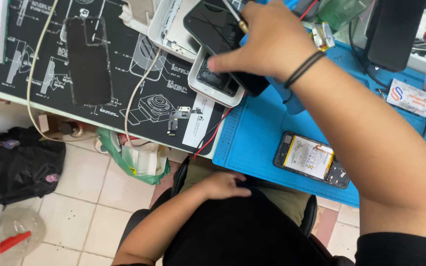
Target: The person sits at a repair bench and pries open the back cover of a smartphone by hand, working around the edges. They then use a blue-handled screwdriver to unscrew components from the exposed interior of the phone, at one point picking up a screw from the mat and returning to unscrew the device.
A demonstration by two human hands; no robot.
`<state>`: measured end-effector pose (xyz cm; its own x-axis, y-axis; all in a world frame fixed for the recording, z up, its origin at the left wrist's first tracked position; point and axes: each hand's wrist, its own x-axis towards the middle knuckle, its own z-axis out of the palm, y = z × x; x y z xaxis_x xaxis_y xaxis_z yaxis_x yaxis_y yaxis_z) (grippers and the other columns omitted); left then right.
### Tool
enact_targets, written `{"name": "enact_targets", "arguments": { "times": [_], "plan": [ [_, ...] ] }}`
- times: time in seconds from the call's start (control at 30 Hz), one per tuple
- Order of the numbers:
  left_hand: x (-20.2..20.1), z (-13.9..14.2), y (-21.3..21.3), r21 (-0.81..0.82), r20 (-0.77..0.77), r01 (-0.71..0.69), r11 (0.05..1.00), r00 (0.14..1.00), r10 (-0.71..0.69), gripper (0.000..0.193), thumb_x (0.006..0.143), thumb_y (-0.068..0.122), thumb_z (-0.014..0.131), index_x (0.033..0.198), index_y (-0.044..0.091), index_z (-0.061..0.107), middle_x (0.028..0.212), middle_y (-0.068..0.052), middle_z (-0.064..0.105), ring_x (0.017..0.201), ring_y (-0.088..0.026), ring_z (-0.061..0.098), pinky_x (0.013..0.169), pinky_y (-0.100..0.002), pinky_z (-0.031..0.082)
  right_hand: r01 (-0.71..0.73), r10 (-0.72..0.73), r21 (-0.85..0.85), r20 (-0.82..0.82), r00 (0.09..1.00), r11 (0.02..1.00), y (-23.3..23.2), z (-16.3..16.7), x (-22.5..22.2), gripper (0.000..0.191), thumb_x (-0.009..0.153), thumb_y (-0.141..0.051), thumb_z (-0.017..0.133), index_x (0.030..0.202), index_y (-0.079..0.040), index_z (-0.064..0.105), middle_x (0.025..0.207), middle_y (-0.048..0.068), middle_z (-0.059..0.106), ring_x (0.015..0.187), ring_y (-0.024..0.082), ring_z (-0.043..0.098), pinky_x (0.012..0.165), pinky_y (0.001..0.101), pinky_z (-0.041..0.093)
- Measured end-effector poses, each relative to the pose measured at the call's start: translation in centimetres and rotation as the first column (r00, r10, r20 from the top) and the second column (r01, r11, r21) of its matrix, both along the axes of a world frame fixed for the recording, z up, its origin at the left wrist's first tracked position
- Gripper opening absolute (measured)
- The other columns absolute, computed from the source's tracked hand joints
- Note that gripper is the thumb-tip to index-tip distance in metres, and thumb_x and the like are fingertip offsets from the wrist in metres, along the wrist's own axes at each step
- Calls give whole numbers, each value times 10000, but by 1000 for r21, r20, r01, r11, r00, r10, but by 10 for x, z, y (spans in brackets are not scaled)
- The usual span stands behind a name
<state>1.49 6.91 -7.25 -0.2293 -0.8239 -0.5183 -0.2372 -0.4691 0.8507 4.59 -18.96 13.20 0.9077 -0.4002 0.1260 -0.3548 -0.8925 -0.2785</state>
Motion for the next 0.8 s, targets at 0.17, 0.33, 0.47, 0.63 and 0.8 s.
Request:
{"name": "enact_targets", "arguments": {
  "times": [0.17, 0.33, 0.47, 0.63, 0.8],
  "plan": [
    [20, -13, -10, -111, -14, -262, 959, 965, 262, 619, 856, 526, 806, 1235, 51, 686, 965, -76, 704, 813, -162, 626, 693, -331, 498, 262, -237, 510, -115, 965, 819, -12, 17, 2, 566, 883, -567, 719, 1062, -31, 735, 835, 96, 707, 698, 198, 674, 584, 360, 526],
    [29, 4, -17, 264, -79, -269, 926, 951, 299, 464, 905, 485, 699, 1133, 80, 702, 719, -26, 676, 545, -82, 578, 479, -255, 460, 411, -320, 521, -259, 911, 748, -10, 24, 5, 544, 957, -572, 626, 1060, -47, 723, 761, 91, 677, 635, 205, 664, 503, 390, 511],
    [31, 10, -18, 275, -50, -253, 928, 960, 276, 481, 899, 525, 676, 1138, 108, 701, 707, -12, 678, 536, -87, 577, 474, -255, 458, 402, -284, 604, -284, 916, 689, -9, 28, 9, 483, 965, -568, 565, 1102, -123, 694, 738, 68, 650, 587, 192, 630, 476, 391, 508],
    [31, 4, -17, 327, -25, -244, 913, 963, 267, 506, 903, 549, 675, 1144, 104, 697, 694, -21, 664, 534, -88, 575, 461, -262, 458, 419, -305, 786, -305, 902, 455, -17, 22, 10, 399, 966, -550, 612, 947, -152, 605, 739, 27, 580, 608, 143, 585, 496, 348, 528],
    [32, 5, -18, 303, -7, -228, 925, 970, 242, 489, 909, 533, 658, 1141, 104, 691, 690, -17, 672, 528, -84, 588, 455, -262, 471, 398, -259, 821, -314, 913, 409, -25, 16, 7, 356, 970, -528, 600, 902, -179, 602, 755, 4, 582, 634, 121, 575, 497, 322, 515]
  ]
}}
